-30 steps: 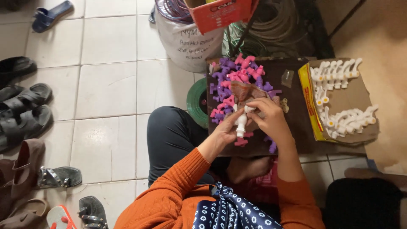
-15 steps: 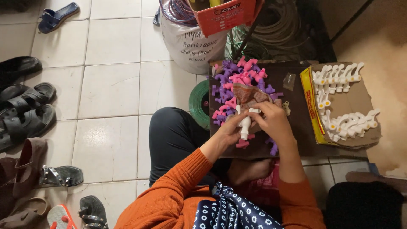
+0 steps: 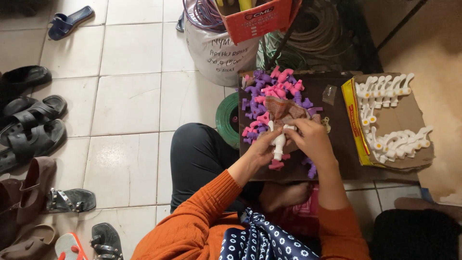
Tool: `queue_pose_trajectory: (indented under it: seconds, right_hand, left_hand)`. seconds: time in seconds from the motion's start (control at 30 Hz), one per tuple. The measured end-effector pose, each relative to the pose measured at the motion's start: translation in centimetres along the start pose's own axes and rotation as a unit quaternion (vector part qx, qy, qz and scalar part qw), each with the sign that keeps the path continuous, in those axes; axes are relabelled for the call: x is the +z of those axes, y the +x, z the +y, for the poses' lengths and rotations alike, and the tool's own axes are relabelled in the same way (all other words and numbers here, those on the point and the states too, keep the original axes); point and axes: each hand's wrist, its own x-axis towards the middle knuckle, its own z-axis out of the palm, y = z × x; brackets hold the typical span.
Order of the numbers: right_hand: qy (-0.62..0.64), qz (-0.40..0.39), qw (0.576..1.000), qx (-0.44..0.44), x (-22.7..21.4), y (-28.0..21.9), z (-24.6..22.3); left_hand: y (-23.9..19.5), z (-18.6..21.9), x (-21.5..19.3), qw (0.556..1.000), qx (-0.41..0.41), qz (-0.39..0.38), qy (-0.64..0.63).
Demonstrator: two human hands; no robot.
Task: Assembling small plastic tap components by fitting handles onto the tap bodies.
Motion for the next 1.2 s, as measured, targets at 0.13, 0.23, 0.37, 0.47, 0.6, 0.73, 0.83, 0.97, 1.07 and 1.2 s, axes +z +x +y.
queue_pose_trajectory:
  seconds: [0.13, 0.23, 0.37, 0.47, 0.6, 0.73, 0.83, 0.97, 1.07, 1.2]
  right_hand:
    - [0.013, 0.008, 0.999, -0.034, -0.6, 0.6, -0.7]
    - [0.005, -0.008, 1.0, -0.019, 0.7, -0.2, 0.9]
    - [0.0, -0.001, 1.0, -0.001, -0.2, 0.4, -0.6]
    - [0.027, 0.001, 0.999, -0.017, 0.9, 0.2, 0.2]
    - [-0.053, 0.068, 0.995, -0.054, 2.0, 0.6, 0.6]
    - [-0.039, 0.089, 0.987, -0.124, 2.8, 0.5, 1.6]
    - [-0.039, 0.121, 0.982, -0.139, 3.9, 0.0, 2.8]
    - [0.089, 0.159, 0.983, -0.004, 6.2, -1.3, 4.8]
    - [0.214, 0.16, 0.961, 0.074, 6.4, -1.3, 4.2]
    - [0.11, 0.195, 0.975, 0.011, 5.9, -1.1, 3.2]
  left_hand:
    - [-2.7, 1.1, 2.8, 1.0, 0.004, 0.001, -0.009]
    - [-1.0, 0.0, 0.9, 1.0, 0.014, 0.001, 0.004]
    - [-3.5, 1.5, 3.5, 1.0, 0.01, 0.006, 0.008]
    - [-3.2, 1.5, 3.2, 0.999, 0.026, 0.004, 0.033]
    - [-2.8, 2.3, 3.1, 0.997, 0.018, 0.02, 0.068]
    - [-1.9, 2.0, 1.4, 0.997, -0.014, 0.052, 0.061]
    - [-1.8, 2.0, 0.7, 0.993, 0.002, 0.033, 0.114]
    - [-2.0, 2.6, 0.8, 0.953, 0.148, 0.0, 0.264]
    - [-1.9, 2.9, 0.6, 0.918, 0.229, -0.022, 0.324]
    - [-3.9, 3.6, 2.4, 0.951, 0.135, -0.018, 0.276]
